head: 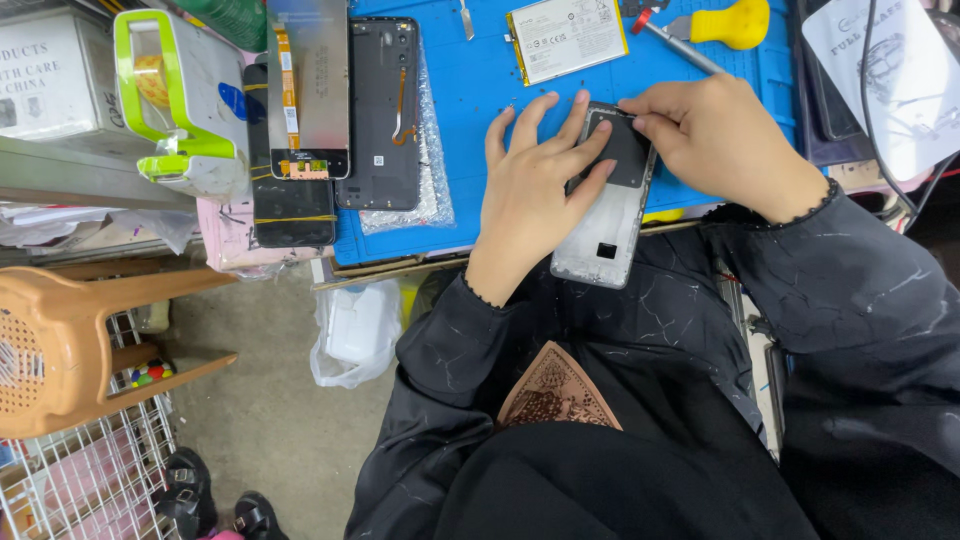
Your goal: The person removes the internal components and battery from a mobile phone chassis using a small prying tool.
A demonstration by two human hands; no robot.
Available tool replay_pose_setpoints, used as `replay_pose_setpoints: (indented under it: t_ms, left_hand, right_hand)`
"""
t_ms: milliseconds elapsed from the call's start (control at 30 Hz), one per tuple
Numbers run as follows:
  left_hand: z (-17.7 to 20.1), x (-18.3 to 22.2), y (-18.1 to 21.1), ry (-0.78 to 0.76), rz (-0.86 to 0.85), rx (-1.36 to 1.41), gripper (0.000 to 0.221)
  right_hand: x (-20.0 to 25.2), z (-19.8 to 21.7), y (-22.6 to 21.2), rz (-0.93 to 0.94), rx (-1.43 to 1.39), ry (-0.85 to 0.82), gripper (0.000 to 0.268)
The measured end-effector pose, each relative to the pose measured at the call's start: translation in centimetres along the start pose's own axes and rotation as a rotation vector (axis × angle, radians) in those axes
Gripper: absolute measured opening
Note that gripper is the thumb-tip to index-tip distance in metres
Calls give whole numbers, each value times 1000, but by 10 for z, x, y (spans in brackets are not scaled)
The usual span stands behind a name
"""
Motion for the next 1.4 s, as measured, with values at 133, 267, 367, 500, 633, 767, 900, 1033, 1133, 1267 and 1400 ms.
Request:
replay_pose_setpoints:
  t_ms: [133, 267, 367, 500, 633, 767, 900, 1033, 1133, 1267, 1400]
  left_hand:
    - [-1, 0, 1, -3, -2, 1, 35]
    - [3, 0, 0, -8, 5, 7, 35]
    - [3, 0, 1, -8, 14, 17, 35]
    - [3, 0, 0, -8, 11, 15, 35]
    - [3, -2, 0, -17, 4, 6, 36]
    - [3, 0, 1, -8, 10, 13, 36]
    - [1, 0, 0, -2, 12, 10, 36]
    - [1, 0, 0, -11, -1, -3, 35]
    - [2, -2, 1, -16, -7, -8, 36]
    - [5, 0, 1, -5, 6, 9, 36]
    - [4, 0, 2, 6, 17, 23, 36]
  right_hand:
    - [-7, -6, 5, -49, -86, -42, 17]
    - [-10, -7, 12, -56, -259, -109, 17]
    - [-8, -2, 15, -71, -242, -128, 22]
    - [-5, 0, 9, -39, -106, -72, 24]
    - [-4, -5, 0, 34, -6, 28, 21]
    - [-3, 0, 0, -44, -52, -45, 23]
    - [-2, 3, 0, -36, -74, -56, 25]
    - [-1, -2, 1, -39, 1, -9, 22]
    - [-5, -11, 0, 35, -38, 52, 15]
    - [-9, -5, 11, -16, -148, -61, 20]
    - [-4, 5, 17, -48, -258, -142, 27]
Point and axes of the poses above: each hand's wrist, its own x-axis away from the middle knuckle, its own z-axis out of the back of the hand, y = z × x, the point moved 1 cm from there along -x, towards the middle knuckle, and after that the axes turned 10 degrees about -z, right-handed, at the moved point
